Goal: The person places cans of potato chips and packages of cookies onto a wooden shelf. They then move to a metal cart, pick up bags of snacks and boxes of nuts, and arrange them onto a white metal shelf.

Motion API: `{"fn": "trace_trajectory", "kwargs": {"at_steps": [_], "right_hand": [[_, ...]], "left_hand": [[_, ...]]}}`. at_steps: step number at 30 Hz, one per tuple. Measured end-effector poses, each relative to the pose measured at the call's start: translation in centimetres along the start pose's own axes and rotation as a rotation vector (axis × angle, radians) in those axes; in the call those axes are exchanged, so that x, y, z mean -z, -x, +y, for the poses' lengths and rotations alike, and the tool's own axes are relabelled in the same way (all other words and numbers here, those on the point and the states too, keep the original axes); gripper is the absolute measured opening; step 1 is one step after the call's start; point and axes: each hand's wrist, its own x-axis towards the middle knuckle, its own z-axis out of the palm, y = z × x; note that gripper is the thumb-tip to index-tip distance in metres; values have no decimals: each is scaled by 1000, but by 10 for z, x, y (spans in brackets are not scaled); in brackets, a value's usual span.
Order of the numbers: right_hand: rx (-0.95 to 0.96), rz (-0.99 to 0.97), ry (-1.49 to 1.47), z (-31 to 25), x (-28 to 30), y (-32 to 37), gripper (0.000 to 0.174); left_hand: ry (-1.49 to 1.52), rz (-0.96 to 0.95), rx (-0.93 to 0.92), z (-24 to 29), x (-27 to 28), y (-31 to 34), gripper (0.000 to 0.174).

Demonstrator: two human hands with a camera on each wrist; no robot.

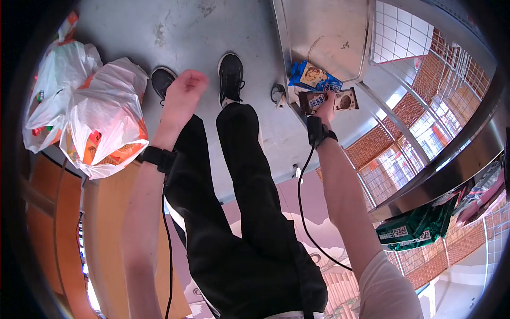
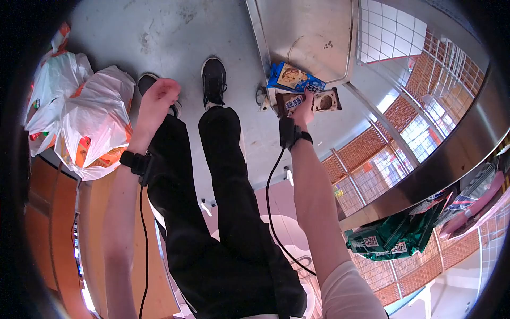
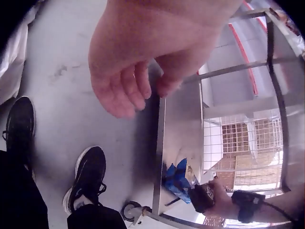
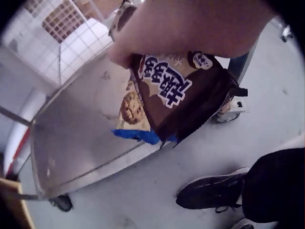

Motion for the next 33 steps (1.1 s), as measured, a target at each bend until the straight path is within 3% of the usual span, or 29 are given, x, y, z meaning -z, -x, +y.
{"fn": "trace_trajectory", "kwargs": {"at_steps": [1, 3, 7, 9, 12, 14, 15, 17, 20, 22, 23, 24, 27, 29, 31, 33], "right_hand": [[45, 99, 68, 1, 1, 8, 34], [296, -72, 73, 7, 5, 30, 37], [492, -419, 286, 19, -2, 62, 39], [377, -608, 245, 15, -14, 103, 50], [397, -842, 344, 15, -39, 151, 54], [254, -986, 427, 7, -51, 182, 71], [384, -1044, 429, 14, -57, 189, 74], [347, -1083, 345, 20, -64, 198, 68], [344, -1097, 415, 13, -60, 186, 59], [73, -642, 153, 12, -47, 128, 55], [63, -387, 233, -1, -46, 116, 59], [30, -295, 182, 3, -34, 78, 63], [-343, -78, 11, -20, -29, 7, 101], [-348, -311, 38, -22, -17, -26, 103], [-357, -374, 15, -28, -24, -30, 105], [-403, -396, 58, -21, -23, -57, 95]], "left_hand": [[-7, -20, -13, 4, -1, 1, 24], [-16, -45, -29, 11, -6, 5, 25], [52, -202, -33, 34, -21, 10, 38], [80, -263, -9, 42, -31, 12, 47], [22, -269, 40, 48, -45, 12, 83], [96, -290, -15, 55, -46, 9, 81], [169, -308, -67, 58, -46, 7, 79], [164, -256, -24, 60, -38, 4, 71], [386, -237, 25, 57, -24, 3, 60], [308, -195, 24, 50, -10, 1, 61], [230, -150, 17, 46, -2, -1, 62], [188, -115, 37, 35, 4, -3, 67], [152, -75, 30, 21, 17, -1, 68], [199, -79, 28, 21, 20, 6, 65], [203, -80, 92, 24, 24, 12, 61], [196, -75, 120, 23, 24, 17, 57]]}}
